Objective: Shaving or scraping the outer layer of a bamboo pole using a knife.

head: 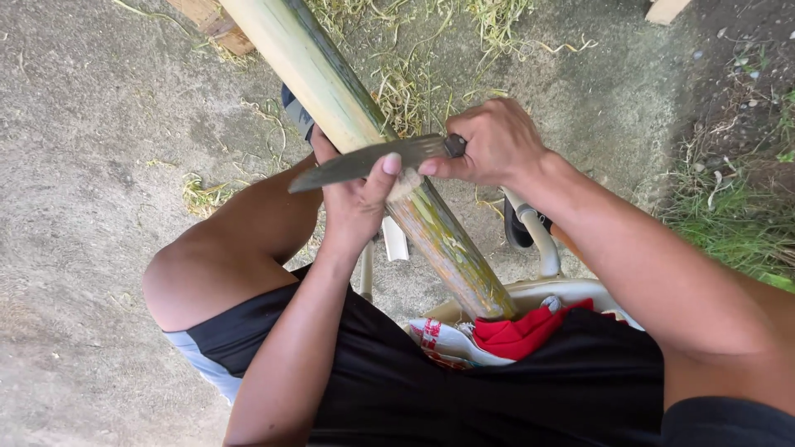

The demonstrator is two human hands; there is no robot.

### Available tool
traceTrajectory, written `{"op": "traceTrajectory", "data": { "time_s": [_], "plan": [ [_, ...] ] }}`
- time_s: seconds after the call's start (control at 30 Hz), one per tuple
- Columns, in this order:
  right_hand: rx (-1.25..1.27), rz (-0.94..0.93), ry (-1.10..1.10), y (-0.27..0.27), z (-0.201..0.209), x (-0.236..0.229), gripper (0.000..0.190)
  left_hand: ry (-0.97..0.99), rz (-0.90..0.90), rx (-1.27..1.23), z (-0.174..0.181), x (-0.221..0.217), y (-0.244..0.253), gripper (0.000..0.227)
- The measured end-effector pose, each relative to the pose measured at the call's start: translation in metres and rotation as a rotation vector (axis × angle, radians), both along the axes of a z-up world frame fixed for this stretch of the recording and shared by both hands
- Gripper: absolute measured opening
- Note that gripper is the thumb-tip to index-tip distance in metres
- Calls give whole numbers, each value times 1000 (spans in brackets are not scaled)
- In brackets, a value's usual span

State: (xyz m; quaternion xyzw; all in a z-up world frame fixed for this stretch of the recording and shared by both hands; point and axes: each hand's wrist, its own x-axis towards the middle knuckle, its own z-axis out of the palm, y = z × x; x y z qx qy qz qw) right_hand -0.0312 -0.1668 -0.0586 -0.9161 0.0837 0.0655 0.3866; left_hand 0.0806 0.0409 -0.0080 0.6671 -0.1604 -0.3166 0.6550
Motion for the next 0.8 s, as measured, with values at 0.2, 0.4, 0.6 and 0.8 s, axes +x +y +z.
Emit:
{"op": "traceTrajectory", "data": {
  "time_s": [0.2, 0.4, 0.6, 0.8],
  "plan": [
    [-12, -41, 60, 6, 4, 7, 88, -34, 7, 96, -12, 0, 5, 87],
    [-38, -90, 18, 11, 11, 4, 90, -50, 19, 19, -9, 4, 3, 76],
    [-65, -126, 61, 12, 21, 24, 90, -152, -3, 166, -10, 18, 0, 67],
    [-24, -62, 87, -3, 0, -3, 89, -83, -8, 202, -10, 14, 5, 87]
  ]
}}
